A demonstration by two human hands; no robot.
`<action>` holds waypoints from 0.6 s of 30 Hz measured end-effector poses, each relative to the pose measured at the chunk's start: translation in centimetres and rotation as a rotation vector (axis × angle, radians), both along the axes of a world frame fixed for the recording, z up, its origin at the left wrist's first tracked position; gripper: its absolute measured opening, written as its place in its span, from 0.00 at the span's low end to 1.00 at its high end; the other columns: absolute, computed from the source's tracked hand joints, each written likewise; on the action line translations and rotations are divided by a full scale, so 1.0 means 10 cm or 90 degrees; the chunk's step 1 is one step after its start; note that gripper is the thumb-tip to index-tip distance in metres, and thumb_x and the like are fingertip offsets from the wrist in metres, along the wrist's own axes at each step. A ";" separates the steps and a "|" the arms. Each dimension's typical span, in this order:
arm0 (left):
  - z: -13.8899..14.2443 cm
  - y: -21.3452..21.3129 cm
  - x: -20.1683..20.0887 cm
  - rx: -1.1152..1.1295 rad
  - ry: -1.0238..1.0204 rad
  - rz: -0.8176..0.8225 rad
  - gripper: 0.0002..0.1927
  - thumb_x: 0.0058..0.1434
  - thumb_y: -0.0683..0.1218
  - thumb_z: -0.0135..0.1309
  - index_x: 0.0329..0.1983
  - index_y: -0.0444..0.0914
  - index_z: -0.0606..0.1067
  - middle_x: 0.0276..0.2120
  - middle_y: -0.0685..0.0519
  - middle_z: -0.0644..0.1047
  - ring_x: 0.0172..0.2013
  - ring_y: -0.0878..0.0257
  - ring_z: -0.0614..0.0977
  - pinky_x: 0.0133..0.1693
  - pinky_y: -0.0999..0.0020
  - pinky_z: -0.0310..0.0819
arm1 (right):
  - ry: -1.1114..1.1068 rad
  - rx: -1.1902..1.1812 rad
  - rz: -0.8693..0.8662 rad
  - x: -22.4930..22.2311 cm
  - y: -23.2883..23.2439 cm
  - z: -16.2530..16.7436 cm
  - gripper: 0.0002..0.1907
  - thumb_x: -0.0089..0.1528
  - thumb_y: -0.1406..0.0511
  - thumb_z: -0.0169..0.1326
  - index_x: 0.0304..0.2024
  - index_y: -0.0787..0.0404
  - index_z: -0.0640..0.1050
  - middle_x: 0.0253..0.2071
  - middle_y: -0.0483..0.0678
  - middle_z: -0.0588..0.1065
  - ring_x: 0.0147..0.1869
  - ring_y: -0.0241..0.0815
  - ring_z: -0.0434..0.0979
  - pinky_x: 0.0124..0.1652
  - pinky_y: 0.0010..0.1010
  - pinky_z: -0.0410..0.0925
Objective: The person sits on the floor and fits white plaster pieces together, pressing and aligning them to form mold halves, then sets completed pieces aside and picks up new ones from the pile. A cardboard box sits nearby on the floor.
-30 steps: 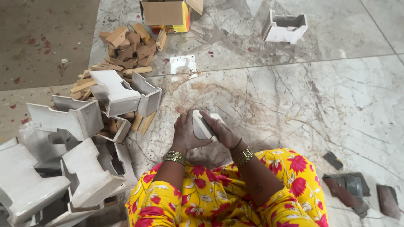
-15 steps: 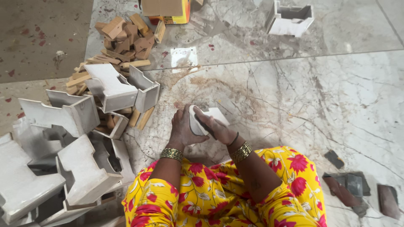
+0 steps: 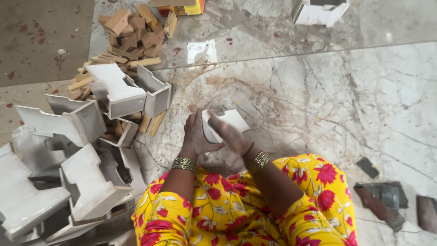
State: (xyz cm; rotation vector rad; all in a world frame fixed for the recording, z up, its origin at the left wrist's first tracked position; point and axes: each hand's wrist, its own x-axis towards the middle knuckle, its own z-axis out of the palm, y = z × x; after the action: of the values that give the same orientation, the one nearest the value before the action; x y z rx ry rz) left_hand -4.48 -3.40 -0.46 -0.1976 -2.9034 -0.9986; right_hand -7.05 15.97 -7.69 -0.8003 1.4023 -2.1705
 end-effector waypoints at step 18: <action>0.11 0.01 0.03 0.000 0.004 0.017 0.72 0.25 0.66 0.75 0.72 0.39 0.53 0.61 0.34 0.64 0.61 0.37 0.67 0.61 0.43 0.59 | -0.094 0.282 -0.215 -0.26 0.13 -0.11 0.45 0.72 0.41 0.29 0.73 0.71 0.64 0.72 0.63 0.67 0.76 0.54 0.64 0.72 0.39 0.57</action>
State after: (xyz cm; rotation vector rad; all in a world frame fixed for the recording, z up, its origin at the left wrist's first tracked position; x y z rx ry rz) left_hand -4.20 -3.26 0.61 -0.1625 -2.8926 -0.9913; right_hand -9.61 17.32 -8.81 -0.2505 1.9483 -1.9746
